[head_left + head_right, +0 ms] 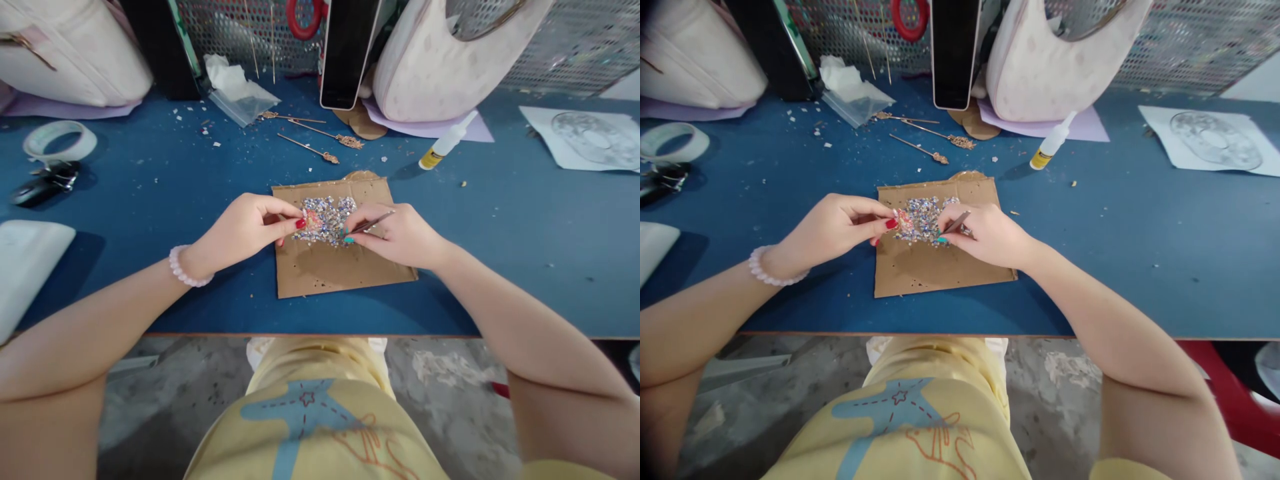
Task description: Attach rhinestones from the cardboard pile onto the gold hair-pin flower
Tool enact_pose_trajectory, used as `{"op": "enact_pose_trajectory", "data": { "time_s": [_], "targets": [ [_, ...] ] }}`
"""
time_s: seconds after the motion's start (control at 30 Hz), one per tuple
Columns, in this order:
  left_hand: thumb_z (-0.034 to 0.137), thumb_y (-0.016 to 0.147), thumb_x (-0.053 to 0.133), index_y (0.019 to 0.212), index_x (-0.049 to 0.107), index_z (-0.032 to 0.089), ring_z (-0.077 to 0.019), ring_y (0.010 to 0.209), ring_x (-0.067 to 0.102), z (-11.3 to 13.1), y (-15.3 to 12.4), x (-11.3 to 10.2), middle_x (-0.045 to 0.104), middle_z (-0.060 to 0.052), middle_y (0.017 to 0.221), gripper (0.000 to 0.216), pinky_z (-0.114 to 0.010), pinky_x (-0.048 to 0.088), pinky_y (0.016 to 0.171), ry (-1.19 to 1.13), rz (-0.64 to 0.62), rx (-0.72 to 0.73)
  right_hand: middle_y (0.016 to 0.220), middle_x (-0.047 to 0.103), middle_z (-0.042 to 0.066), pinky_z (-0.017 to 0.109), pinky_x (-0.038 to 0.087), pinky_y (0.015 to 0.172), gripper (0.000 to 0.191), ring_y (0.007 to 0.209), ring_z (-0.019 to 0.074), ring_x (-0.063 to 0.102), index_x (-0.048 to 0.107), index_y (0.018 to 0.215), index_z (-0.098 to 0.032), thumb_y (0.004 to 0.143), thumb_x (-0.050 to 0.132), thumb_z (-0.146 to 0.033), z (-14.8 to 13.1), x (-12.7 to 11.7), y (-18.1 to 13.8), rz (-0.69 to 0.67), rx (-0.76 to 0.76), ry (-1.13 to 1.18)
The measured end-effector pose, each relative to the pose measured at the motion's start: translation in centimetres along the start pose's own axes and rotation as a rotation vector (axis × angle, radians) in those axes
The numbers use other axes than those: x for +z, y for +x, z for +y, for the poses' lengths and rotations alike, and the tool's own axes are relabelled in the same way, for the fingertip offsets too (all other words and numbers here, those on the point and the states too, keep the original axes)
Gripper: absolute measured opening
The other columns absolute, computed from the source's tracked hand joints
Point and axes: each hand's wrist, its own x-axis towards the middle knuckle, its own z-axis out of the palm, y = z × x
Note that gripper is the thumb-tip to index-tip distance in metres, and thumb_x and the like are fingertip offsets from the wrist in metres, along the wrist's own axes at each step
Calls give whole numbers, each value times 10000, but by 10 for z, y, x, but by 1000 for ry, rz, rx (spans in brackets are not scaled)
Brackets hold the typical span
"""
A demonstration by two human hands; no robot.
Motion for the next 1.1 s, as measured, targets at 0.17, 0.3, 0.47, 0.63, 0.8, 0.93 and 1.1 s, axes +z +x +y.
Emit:
{"op": "enact_pose_trajectory", "data": {
  "time_s": [0.17,0.3,0.47,0.63,0.8,0.93,1.1],
  "targets": [
    [367,840,770,911,868,232,-150,485,636,-3,2,0,713,-6,578,181,-259,506,490,-32,4,-21,953,791,24,326,581,789,73,842,177,760,732,919,-226,917,663,-202,1,9,0,128,32,38],
    [321,846,743,934,847,197,-131,523,636,0,3,-1,698,10,607,184,-237,522,522,-19,-21,-63,934,806,39,360,609,811,83,834,194,764,760,870,-225,904,688,-251,5,8,3,205,18,87],
    [315,876,711,973,838,166,-108,548,616,-1,4,-2,724,4,682,218,-227,514,542,28,-15,-53,933,811,52,372,597,772,122,792,193,732,795,874,-212,856,718,-305,11,6,5,283,94,107],
    [332,903,706,993,843,179,-108,558,609,-5,6,-4,731,6,690,224,-233,503,550,64,-23,-44,940,808,69,329,548,642,185,729,178,699,804,869,-183,835,696,-330,10,7,7,280,178,196],
    [350,905,710,1025,843,178,-112,560,609,-6,7,-3,753,-6,722,248,-236,494,537,77,-32,-79,985,803,75,335,553,666,220,782,190,709,809,933,-184,853,705,-360,8,6,7,276,202,214],
    [345,903,703,1027,842,175,-112,565,616,-7,6,-3,760,-6,737,252,-238,492,539,63,-39,-68,947,772,53,347,565,708,131,825,193,720,768,937,-199,854,699,-275,13,5,8,326,182,197],
    [360,895,701,1037,839,170,-114,557,622,-8,6,-3,752,1,712,274,-249,491,546,64,-61,-68,846,708,31,355,550,683,85,733,177,695,686,883,-196,824,719,-144,18,7,10,389,241,168]
  ]
}}
